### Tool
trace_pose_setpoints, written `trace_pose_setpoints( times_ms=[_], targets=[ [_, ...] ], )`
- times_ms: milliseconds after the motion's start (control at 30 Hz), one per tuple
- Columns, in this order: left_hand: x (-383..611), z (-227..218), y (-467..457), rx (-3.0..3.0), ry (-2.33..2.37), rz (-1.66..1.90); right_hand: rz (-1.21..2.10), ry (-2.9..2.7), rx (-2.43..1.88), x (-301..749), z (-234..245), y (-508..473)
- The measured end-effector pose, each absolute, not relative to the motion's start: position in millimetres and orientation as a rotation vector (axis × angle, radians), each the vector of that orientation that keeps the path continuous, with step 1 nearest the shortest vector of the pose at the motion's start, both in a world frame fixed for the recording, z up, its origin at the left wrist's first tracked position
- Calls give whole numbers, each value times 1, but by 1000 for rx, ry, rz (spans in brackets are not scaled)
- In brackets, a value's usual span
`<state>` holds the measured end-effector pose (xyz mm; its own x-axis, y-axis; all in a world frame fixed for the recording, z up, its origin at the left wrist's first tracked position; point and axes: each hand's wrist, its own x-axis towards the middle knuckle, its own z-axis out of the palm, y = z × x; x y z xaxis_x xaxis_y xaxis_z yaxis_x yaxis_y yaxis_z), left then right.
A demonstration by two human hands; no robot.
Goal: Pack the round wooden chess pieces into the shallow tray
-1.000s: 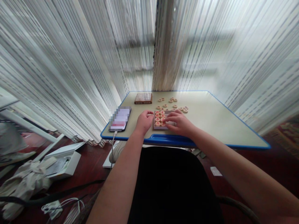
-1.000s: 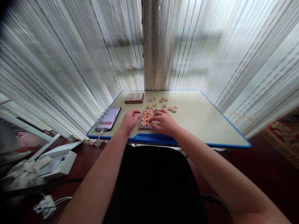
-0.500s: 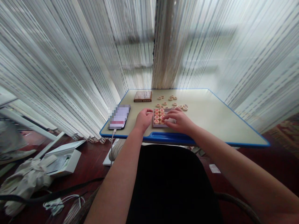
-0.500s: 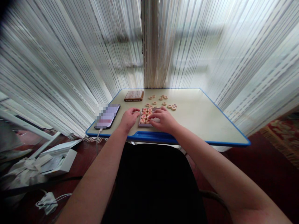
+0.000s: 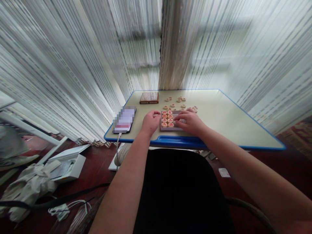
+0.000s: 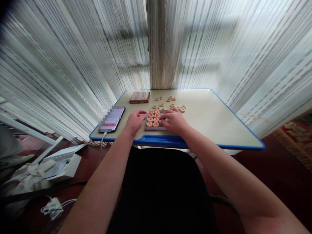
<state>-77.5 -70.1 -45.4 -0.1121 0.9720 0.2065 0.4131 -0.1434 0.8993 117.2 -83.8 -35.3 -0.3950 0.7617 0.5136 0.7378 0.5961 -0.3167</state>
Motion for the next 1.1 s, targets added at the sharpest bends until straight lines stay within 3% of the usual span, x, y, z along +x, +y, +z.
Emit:
trace_pose_setpoints(
  times_ms=[700,967,1100],
  targets=[
    [-77,-41,-72,1615,1581,1219,96,-2254,-994,114,-27,-89],
    [-79,-50,-66,1604,1534,1222,-5,-1988,-1221,121,-31,-80],
    [-80,-52,-65,1633,1528,1186,112,-1838,-1396,138,-23,-61]
  ],
)
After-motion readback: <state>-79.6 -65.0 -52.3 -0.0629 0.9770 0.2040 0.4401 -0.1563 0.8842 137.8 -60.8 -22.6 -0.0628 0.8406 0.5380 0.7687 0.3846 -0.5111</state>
